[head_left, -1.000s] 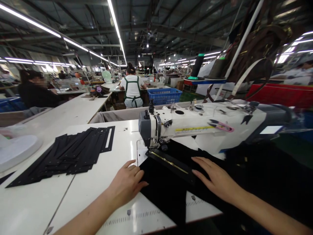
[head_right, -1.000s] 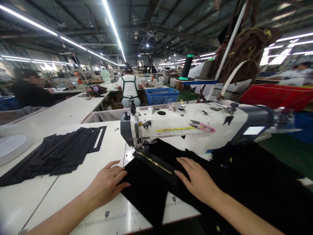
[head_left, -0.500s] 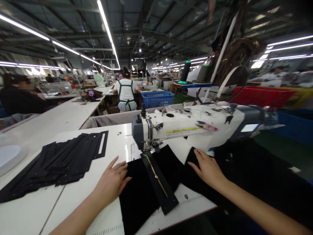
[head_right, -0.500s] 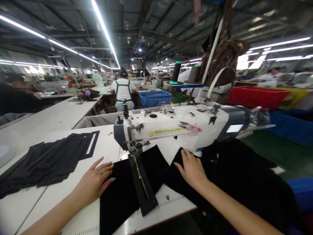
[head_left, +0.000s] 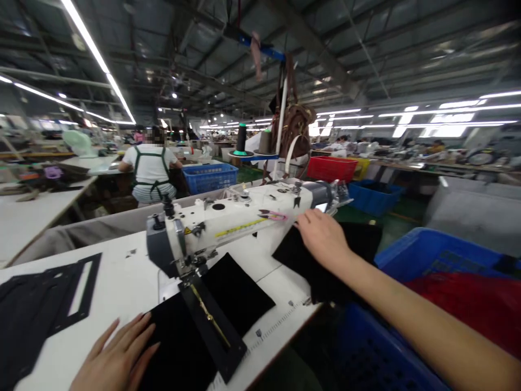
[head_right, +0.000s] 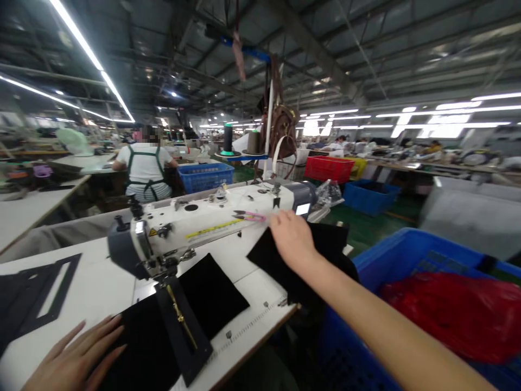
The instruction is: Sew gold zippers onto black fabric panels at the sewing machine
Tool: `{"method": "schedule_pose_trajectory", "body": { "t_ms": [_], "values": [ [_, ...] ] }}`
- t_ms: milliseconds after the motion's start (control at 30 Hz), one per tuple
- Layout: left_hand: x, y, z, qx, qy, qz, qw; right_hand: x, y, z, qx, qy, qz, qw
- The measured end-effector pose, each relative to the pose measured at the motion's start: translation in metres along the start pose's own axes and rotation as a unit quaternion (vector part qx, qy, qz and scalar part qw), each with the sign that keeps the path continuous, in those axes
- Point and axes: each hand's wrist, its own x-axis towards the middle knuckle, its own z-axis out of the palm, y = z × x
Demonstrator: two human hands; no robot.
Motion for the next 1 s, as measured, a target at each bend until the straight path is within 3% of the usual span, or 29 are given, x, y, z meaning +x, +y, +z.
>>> {"method": "schedule_pose_trajectory", "body": {
  "t_ms": [67,133,167,267,333,367,500,600,733,800,900,1000],
  "values": [
    [0.007,0.022,-0.015,0.060,-0.058,0.021,0.996,-0.004,-0.003,0.011,0.025,0.012,-0.007,1.000],
    [0.013,0.043,-0.024,0.075,-0.097,0.012,0.992,-0.017,-0.030,0.020,0.131,0.045,-0.086,0.987],
    [0.016,0.052,-0.026,0.074,-0.128,0.000,0.989,-0.025,-0.050,0.021,0.209,0.035,-0.155,0.965],
    [0.020,0.070,-0.028,0.045,-0.210,-0.068,0.974,-0.056,-0.105,0.014,0.378,-0.087,-0.367,0.845],
    [0.020,0.075,-0.028,0.012,-0.242,-0.110,0.964,-0.071,-0.128,0.013,0.412,-0.133,-0.424,0.795],
    [0.020,0.076,-0.028,-0.005,-0.250,-0.128,0.960,-0.076,-0.135,0.016,0.419,-0.135,-0.430,0.789],
    [0.020,0.071,-0.030,-0.066,-0.250,-0.174,0.950,-0.085,-0.142,0.032,0.413,-0.046,-0.423,0.805],
    [0.024,0.070,-0.029,-0.083,-0.243,-0.192,0.947,-0.080,-0.143,0.031,0.447,0.039,-0.392,0.803],
    [0.037,0.093,-0.028,-0.163,-0.239,-0.191,0.938,-0.048,-0.146,0.008,0.541,0.012,-0.137,0.829],
    [0.046,0.107,-0.027,-0.264,-0.221,-0.162,0.925,-0.027,-0.147,-0.002,0.540,0.031,-0.086,0.837],
    [0.055,0.112,-0.021,-0.324,-0.103,-0.197,0.920,-0.005,-0.147,-0.006,0.500,0.084,-0.148,0.849],
    [0.059,0.092,-0.010,-0.252,-0.003,-0.232,0.940,0.000,-0.146,-0.002,0.453,0.121,-0.224,0.854]
  ]
}}
